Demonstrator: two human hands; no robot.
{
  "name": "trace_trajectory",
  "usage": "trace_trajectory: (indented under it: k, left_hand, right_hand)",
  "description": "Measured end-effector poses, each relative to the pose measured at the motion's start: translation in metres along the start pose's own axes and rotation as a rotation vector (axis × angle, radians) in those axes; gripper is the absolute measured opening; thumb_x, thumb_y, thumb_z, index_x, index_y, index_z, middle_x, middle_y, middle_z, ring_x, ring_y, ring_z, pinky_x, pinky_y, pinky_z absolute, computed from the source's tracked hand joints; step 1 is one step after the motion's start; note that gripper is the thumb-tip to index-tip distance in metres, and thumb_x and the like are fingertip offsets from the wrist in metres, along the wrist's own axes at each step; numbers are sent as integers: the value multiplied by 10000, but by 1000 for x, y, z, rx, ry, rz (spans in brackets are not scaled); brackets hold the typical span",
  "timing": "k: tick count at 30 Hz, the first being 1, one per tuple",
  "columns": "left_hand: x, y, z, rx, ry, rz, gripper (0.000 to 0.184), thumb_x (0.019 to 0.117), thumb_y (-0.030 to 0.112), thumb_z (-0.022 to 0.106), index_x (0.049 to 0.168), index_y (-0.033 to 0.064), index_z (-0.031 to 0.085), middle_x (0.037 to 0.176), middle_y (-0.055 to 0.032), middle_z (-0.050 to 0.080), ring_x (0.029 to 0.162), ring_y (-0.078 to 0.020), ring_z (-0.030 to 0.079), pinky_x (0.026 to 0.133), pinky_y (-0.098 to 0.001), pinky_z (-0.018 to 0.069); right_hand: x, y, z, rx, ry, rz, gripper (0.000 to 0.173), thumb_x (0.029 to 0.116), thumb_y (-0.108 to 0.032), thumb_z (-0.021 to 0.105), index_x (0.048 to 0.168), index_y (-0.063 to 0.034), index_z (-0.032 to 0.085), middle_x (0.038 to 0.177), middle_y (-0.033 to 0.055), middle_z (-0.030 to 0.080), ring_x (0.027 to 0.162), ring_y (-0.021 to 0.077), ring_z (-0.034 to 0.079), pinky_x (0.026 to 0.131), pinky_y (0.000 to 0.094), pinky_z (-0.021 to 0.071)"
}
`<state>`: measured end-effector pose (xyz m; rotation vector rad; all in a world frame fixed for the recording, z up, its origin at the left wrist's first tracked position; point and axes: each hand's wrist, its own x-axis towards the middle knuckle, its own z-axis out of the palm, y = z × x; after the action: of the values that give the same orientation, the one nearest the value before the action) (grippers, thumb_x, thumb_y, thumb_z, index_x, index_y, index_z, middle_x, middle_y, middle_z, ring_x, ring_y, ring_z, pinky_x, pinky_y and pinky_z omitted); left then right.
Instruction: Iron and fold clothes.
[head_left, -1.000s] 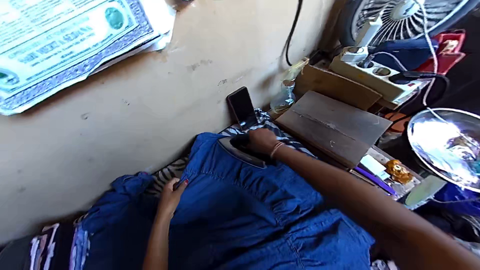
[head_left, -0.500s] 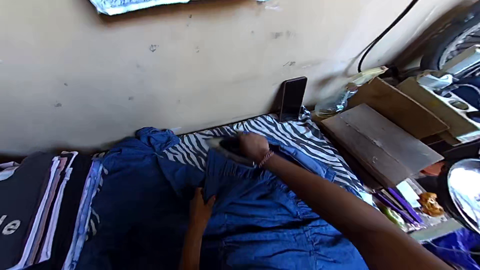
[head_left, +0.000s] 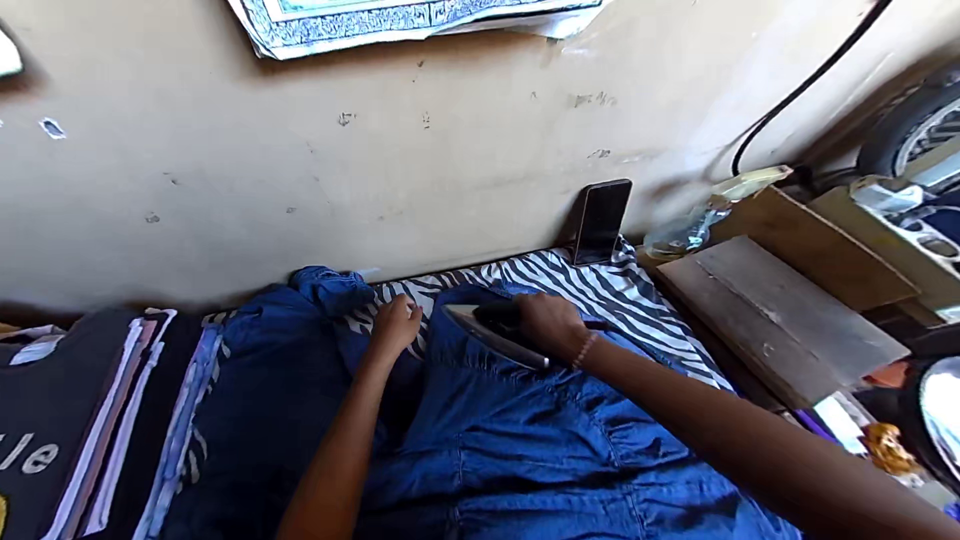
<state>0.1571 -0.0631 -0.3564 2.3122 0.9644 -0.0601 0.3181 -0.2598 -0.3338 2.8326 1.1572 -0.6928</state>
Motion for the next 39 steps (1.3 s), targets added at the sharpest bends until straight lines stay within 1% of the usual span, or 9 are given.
trace_trajectory:
  k: [6, 13, 17, 20, 23, 26, 28, 33, 39]
  left_hand:
    - [84, 26, 37, -148, -257, 213, 402, 1050, 176, 557, 1406, -12, 538, 1344, -256, 598, 1238, -357, 590, 1076, -513, 439]
    - [110, 49, 9, -156, -538, 547, 113, 928, 83, 691, 929, -13, 632, 756, 22, 579, 699, -25, 536, 705, -236, 477]
    - [112, 68, -12, 620, -505, 609, 276, 953, 286, 720, 1017, 18, 742, 953, -159, 701, 992, -332, 612, 979, -591, 349]
    - [101, 82, -1, 784, -244, 644, 333, 883, 164, 788, 1199, 77, 728, 1175, -162, 698, 1202, -400, 565, 1018, -645, 334]
    - [73, 71, 22, 609, 14, 461, 420, 875, -14, 720, 1281, -27, 612, 1328, -269, 565, 1287, -468, 506, 996, -638, 442]
    - [17, 46, 37, 308, -39, 5, 623, 1045, 399, 535, 1420, -95, 471, 1365, -312, 561, 1265, -463, 567, 1034, -609, 456]
    - [-11, 16, 52, 134, -81, -125, 610, 1039, 414, 553, 1370, -98, 515, 1267, -323, 615, 1212, -463, 601, 1031, -611, 450]
    - [-43, -26, 69, -109, 146, -123, 325, 1028, 240, 601, 1012, -74, 688, 850, -214, 668, 816, -339, 651, 799, -528, 508]
    - [-47, -45, 86, -266, 267, -52, 286, 999, 143, 609, 1201, -59, 620, 740, -129, 648, 653, -227, 611, 668, -424, 518]
  right_hand:
    - [-27, 82, 4, 1, 15, 144, 344, 985, -199, 613, 1264, 1, 626, 1168, 330, 663, 1122, 541, 632, 868, 701, 489]
    - [-19, 68, -1, -19, -33, 105, 314, 988, -202, 592, 1241, -19, 625, 1125, 301, 683, 1092, 514, 655, 839, 668, 506]
    - [-14, 66, -2, -23, -43, 54, 312, 987, -213, 604, 1243, -36, 623, 1119, 287, 689, 1087, 502, 661, 832, 666, 508]
    - [-14, 57, -3, 11, -35, 111, 325, 996, -186, 582, 1274, -19, 605, 1144, 295, 682, 1104, 509, 655, 842, 662, 507]
    - [-7, 37, -5, 74, -33, 166, 345, 1010, -172, 564, 1315, -12, 587, 1202, 292, 667, 1144, 494, 646, 878, 654, 513]
    - [13, 16, -15, 83, -44, 106, 309, 1016, -165, 545, 1282, -19, 603, 1231, 267, 663, 1180, 460, 636, 896, 634, 512]
    - [30, 6, -17, 87, -29, 54, 278, 1022, -167, 550, 1241, -16, 629, 1214, 260, 668, 1173, 458, 635, 888, 638, 508]
    - [59, 5, -19, -41, 39, -127, 216, 980, -197, 631, 1131, -53, 686, 1074, 215, 710, 1051, 428, 682, 818, 615, 534]
    - [69, -29, -20, -65, 36, -154, 218, 976, -178, 644, 1152, -62, 698, 1118, 217, 707, 1077, 438, 671, 829, 632, 530]
